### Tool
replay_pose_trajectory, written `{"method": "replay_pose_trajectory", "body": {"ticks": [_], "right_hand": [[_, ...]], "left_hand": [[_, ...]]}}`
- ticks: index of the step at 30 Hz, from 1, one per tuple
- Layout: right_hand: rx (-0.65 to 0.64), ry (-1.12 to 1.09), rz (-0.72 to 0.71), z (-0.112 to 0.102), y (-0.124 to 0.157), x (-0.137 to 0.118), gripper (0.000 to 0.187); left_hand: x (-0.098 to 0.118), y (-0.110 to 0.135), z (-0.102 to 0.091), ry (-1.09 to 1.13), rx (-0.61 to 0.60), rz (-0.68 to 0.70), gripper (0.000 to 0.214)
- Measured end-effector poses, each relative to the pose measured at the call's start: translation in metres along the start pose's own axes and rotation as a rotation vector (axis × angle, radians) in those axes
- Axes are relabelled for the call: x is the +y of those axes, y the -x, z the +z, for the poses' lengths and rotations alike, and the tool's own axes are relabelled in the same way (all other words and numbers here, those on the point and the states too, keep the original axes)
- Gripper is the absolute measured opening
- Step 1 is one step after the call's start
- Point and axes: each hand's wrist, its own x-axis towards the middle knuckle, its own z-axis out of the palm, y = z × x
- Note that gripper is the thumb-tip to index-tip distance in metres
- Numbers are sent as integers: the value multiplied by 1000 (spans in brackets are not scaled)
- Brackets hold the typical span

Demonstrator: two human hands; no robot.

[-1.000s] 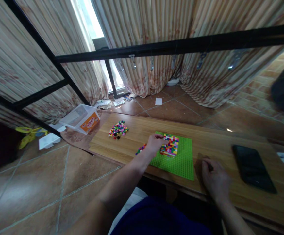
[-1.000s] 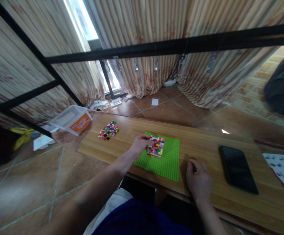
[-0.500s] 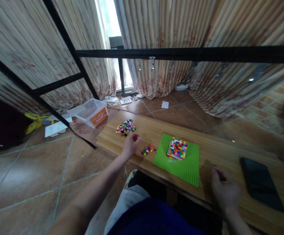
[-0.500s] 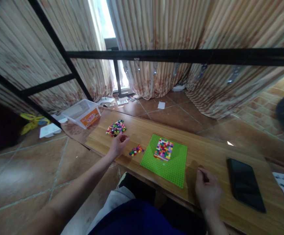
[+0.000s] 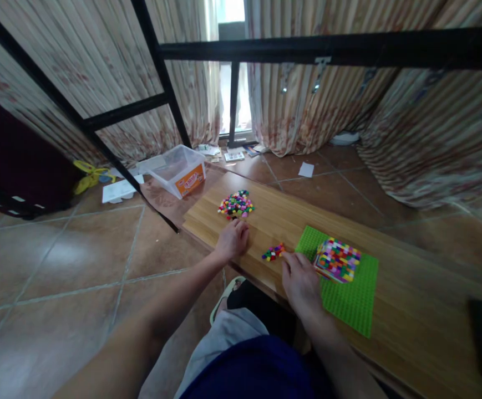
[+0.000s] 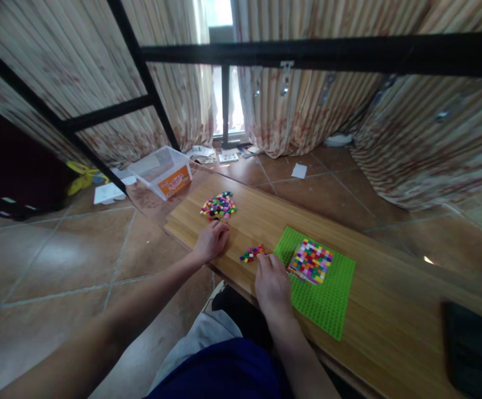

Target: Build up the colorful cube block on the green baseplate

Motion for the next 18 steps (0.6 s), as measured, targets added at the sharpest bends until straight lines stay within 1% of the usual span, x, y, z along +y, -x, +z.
{"method": "replay_pose_trajectory", "body": {"ticks": [2,4,8,11,13,15,18], "right_hand": [[-45,93,-18,9,-7,4,30],[-95,161,-27,13,-12,7,29],[-173,237,-37,15,-16,10,28],[-187,250,-39,16,-18,7,26],[-162,194,-61,14,-16,4,27],[-108,72,-86,8,-10,-1,28],[-8,-130,-59,-10,3,-5,26]], "left_hand": [[0,1,0,0,-2,-8,14],[0,1,-1,0,-2,-12,13],[0,2,0,15,0,-11,13],[0,1,0,25,-4,-9,13],[0,1,-1,28,-9,-8,13],[0,1,-2,36,-9,-5,14],[0,0,-3,49,-3,-3,15]]}}
